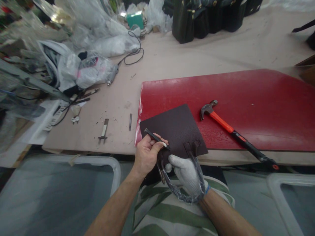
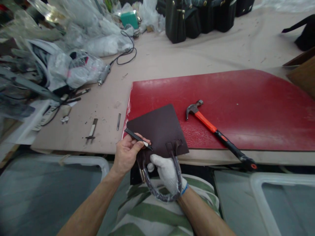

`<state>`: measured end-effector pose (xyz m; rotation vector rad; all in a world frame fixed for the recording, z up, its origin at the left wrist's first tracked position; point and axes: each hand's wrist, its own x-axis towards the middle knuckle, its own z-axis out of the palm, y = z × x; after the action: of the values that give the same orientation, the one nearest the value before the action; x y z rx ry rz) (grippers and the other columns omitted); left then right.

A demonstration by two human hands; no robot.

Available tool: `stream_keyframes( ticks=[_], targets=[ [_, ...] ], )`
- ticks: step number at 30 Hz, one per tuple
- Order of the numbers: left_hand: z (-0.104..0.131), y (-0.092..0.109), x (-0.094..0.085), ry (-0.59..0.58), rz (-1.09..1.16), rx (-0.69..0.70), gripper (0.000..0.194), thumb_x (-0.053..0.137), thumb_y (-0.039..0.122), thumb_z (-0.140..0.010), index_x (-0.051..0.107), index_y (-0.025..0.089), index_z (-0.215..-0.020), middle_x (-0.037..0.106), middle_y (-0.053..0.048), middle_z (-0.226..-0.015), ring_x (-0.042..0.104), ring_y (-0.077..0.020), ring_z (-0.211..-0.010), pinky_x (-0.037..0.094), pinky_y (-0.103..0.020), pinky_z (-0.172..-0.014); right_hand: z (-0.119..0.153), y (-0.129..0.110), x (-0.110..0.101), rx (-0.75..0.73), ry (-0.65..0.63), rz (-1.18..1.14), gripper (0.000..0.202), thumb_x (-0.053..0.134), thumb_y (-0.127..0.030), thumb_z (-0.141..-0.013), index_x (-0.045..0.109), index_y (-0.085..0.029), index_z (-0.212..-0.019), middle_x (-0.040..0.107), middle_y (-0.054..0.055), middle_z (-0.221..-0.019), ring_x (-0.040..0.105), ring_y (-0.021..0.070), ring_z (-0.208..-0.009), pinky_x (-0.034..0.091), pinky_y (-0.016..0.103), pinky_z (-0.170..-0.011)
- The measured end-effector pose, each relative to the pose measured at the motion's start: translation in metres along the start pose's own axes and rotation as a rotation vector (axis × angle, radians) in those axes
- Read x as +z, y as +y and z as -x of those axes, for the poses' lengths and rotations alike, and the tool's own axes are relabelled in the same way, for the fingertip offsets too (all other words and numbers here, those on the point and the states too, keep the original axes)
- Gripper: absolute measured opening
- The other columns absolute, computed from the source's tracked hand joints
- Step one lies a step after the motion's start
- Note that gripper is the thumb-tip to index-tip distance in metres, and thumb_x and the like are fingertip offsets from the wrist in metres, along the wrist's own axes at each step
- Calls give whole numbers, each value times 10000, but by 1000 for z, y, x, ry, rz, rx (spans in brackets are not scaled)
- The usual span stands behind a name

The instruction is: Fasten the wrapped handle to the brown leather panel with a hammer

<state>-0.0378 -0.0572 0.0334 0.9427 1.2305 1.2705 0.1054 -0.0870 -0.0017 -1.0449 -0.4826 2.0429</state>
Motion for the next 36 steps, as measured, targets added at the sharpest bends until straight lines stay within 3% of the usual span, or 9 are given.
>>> stream_keyframes(
  ticks=[6,12,16,18,22,27,30,33,36],
  targets=[
    [6,0,-1,-18,-201,91,89,631,232,-905,610,196,-984,764,-57,-936,723,-196,-894,564,-292,-835,-2,2,1,-83,-14,34,268,752,-424,-790,710,-162,-830,616,54,-717,518,195,-584,508,343,-584],
    [12,3,5,-61,-435,312,102,601,167,-905,667,207,-971,744,-41,-919,707,-181,-831,546,-266,-776,-7,10,-9,-224,7,158,263,749,-398,-834,686,-174,-712,607,43,-673,550,206,-645,505,343,-675],
    [8,0,3,-67,-284,169,71,587,189,-928,644,200,-969,752,-46,-932,718,-192,-883,555,-281,-821,-4,6,-7,-131,24,103,269,761,-426,-796,699,-165,-776,625,56,-720,538,206,-634,516,350,-660],
    [6,-1,1,-71,-247,131,62,591,199,-936,632,197,-982,757,-42,-944,721,-187,-896,557,-278,-835,-4,4,-4,-156,31,74,236,765,-395,-778,715,-176,-848,648,60,-789,564,221,-690,535,350,-673],
    [7,-2,-1,-83,-318,204,70,595,182,-931,641,185,-984,755,-32,-931,717,-167,-875,551,-252,-803,-7,5,-5,-215,-31,78,216,754,-381,-793,710,-169,-793,639,59,-779,569,213,-694,535,322,-648],
    [7,-5,-3,-100,-442,346,94,581,158,-928,662,187,-967,733,-20,-922,699,-139,-831,537,-229,-768,-14,11,-8,-326,-67,51,242,739,-278,-828,722,-189,-1052,652,39,-877,553,186,-681,511,298,-616],
    [0,-5,-4,-120,-458,344,98,582,157,-926,655,193,-979,735,-16,-924,702,-144,-842,541,-237,-778,-17,10,-5,-332,-89,87,137,707,-276,-839,717,-167,-921,644,48,-825,559,192,-674,505,304,-624],
    [-10,-1,-4,-143,-469,350,113,573,147,-921,643,188,-998,736,-17,-929,703,-147,-854,544,-243,-797,-18,6,0,-293,-106,124,219,688,-338,-841,673,-148,-734,615,58,-701,552,193,-615,492,311,-615],
    [-16,6,-3,-170,-473,342,116,565,135,-911,641,178,-988,736,-20,-923,703,-144,-857,541,-235,-793,-18,4,3,-265,-77,93,246,708,-377,-821,675,-152,-727,622,58,-688,559,191,-605,493,306,-606]
  ],
)
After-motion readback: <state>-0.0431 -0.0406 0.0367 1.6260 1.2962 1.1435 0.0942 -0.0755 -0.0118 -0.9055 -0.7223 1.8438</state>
